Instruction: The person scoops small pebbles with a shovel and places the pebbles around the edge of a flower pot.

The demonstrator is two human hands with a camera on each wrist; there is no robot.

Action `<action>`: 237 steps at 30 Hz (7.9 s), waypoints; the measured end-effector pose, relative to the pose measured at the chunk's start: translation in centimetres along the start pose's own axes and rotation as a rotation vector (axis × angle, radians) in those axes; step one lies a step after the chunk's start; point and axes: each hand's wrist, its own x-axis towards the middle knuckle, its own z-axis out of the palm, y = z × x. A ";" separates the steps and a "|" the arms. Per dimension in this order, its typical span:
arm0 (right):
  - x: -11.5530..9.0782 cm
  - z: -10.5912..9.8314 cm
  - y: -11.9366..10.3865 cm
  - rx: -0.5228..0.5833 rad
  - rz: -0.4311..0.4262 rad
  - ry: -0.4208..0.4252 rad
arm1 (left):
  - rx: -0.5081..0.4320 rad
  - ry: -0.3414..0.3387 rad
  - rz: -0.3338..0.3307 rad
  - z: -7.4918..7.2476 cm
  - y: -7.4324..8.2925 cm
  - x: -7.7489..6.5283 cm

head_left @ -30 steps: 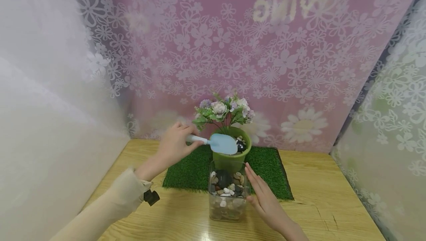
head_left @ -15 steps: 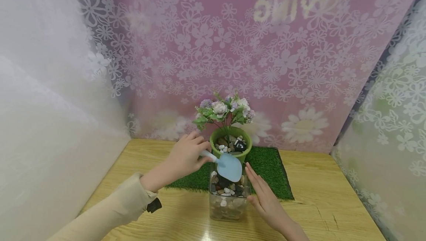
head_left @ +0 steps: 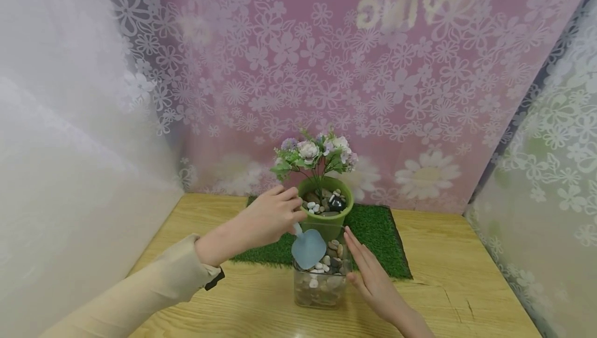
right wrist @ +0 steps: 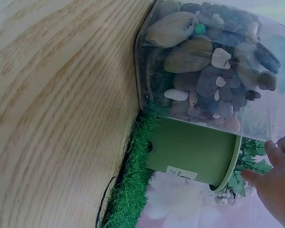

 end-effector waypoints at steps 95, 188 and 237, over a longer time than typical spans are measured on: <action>0.1 0.4 0.1 0.030 0.004 0.006 | -0.257 -0.028 -0.271 5.0 2.8 -0.1; 0.0 0.2 -0.1 -0.008 -0.006 0.024 | -0.552 0.039 -0.532 6.6 3.5 -5.5; 0.0 0.4 0.3 0.002 -0.006 0.021 | -0.293 0.111 -0.630 8.5 -2.4 -4.3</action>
